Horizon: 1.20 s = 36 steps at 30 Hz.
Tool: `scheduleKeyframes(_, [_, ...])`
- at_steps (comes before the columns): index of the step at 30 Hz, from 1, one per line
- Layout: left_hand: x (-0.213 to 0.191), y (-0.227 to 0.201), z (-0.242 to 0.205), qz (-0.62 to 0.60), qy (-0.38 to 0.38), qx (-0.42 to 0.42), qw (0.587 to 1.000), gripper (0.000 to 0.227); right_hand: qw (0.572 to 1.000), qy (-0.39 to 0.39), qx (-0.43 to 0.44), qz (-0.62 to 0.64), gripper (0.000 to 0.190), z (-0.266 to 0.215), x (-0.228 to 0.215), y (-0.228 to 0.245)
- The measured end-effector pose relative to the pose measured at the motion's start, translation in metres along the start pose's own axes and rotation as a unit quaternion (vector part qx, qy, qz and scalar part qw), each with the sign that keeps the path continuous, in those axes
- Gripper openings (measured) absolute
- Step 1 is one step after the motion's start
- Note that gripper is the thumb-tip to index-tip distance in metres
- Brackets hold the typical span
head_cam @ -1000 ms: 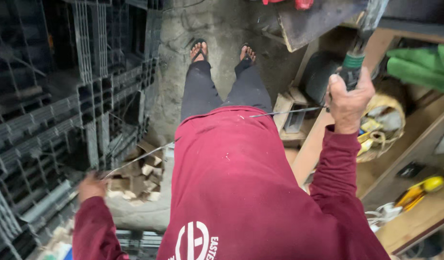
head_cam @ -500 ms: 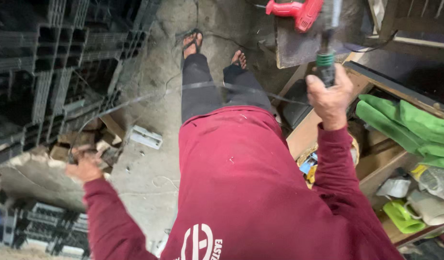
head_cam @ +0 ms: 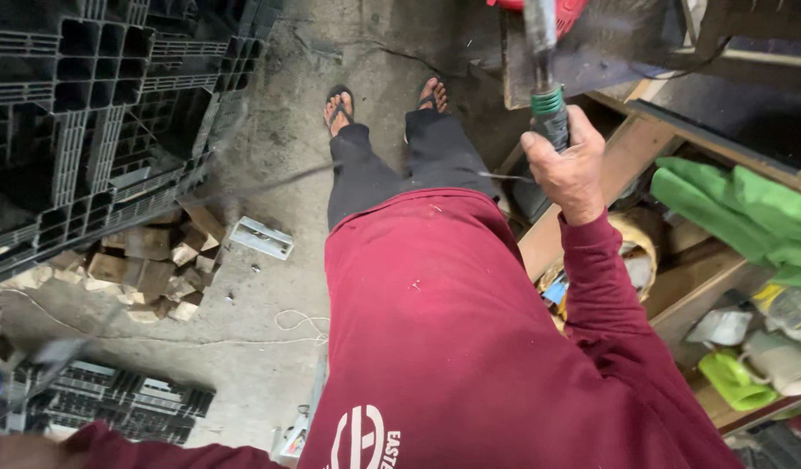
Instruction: The person uses a red heat gun and a metal scraper to work on the seams of stacked black plastic crates. They apply heat to the plastic and then scrape the softened material, moving between different sections of the crate stack.
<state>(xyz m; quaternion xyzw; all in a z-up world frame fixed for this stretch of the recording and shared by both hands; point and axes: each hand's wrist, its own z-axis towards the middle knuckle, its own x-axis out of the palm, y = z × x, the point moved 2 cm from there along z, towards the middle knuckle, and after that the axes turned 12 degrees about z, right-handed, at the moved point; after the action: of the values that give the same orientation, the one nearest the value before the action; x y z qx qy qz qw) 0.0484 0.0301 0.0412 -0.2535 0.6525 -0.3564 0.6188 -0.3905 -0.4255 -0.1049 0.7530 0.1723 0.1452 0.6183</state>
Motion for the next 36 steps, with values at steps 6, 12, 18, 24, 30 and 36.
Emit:
scheduleKeyframes(6, [-0.020,-0.020,0.032,0.040,0.043,0.066,0.996,0.023,0.987,-0.066,0.050,0.136,0.020,-0.021,0.032,-0.001])
scheduleKeyframes(12, [-0.005,-0.074,0.068,0.071,0.144,0.215,0.963,0.017,0.980,-0.122,0.033,0.155,0.023,-0.046,0.051,-0.008])
scheduleKeyframes(18, [0.137,-0.122,0.063,0.083,0.355,0.363,0.857,0.013,0.961,-0.196,0.037,0.194,0.023,-0.087,0.068,-0.020])
scheduleKeyframes(24, [0.337,-0.047,0.028,0.151,0.472,0.399,0.772,0.016,0.931,-0.288,0.072,0.215,0.017,-0.133,0.072,-0.046])
scheduleKeyframes(30, [0.525,0.029,0.000,0.200,0.428,0.434,0.767,0.023,0.855,-0.380,0.106,0.337,0.019,-0.146,0.063,-0.105])
scheduleKeyframes(36, [0.673,-0.036,-0.108,0.280,0.430,0.489,0.706,0.076,0.753,-0.433,0.181,0.461,0.023,-0.114,0.057,-0.142])
